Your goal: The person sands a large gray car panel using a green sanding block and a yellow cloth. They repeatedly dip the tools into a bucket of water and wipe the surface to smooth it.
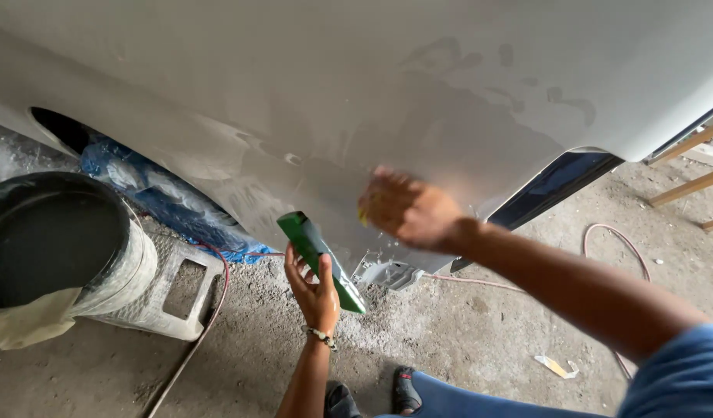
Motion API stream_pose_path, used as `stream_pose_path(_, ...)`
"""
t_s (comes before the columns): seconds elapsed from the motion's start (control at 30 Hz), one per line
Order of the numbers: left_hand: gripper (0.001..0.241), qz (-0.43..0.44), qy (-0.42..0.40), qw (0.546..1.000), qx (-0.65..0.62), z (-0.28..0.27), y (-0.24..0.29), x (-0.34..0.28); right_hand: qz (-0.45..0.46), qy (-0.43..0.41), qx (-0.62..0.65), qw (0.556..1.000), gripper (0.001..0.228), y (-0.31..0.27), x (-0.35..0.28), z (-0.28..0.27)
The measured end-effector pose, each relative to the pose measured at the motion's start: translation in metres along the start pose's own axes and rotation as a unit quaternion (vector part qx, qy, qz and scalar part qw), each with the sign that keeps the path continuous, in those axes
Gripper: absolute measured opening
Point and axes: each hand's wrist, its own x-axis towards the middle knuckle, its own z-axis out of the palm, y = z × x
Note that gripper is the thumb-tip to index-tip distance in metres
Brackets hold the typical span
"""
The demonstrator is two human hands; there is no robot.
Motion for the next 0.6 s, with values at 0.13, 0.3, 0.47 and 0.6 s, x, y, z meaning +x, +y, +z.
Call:
stream_pose_path(0.13,0.090,0.000,-0.002,1.000,-0.002,0.004,0.002,0.001,0.081,0.202,-0.097,0.971,0.025,0.062,-0.021,-0.081)
stream_pose_path(0.3,0.086,0.049,-0.031,0.998,-0.034,0.029,0.006,-0.006,0.113,0.205,-0.174,0.957,0.051,0.054,-0.039,-0.057)
stream_pose_path(0.47,0.088,0.024,-0.036,0.998,-0.036,0.030,-0.001,-0.029,0.072,0.146,-0.208,0.964,0.066,-0.025,-0.070,0.032)
stream_pose_path(0.6,0.087,0.028,-0.043,0.999,0.007,0.024,0.006,-0.044,0.041,0.015,-0.183,0.982,0.064,-0.077,-0.066,0.069)
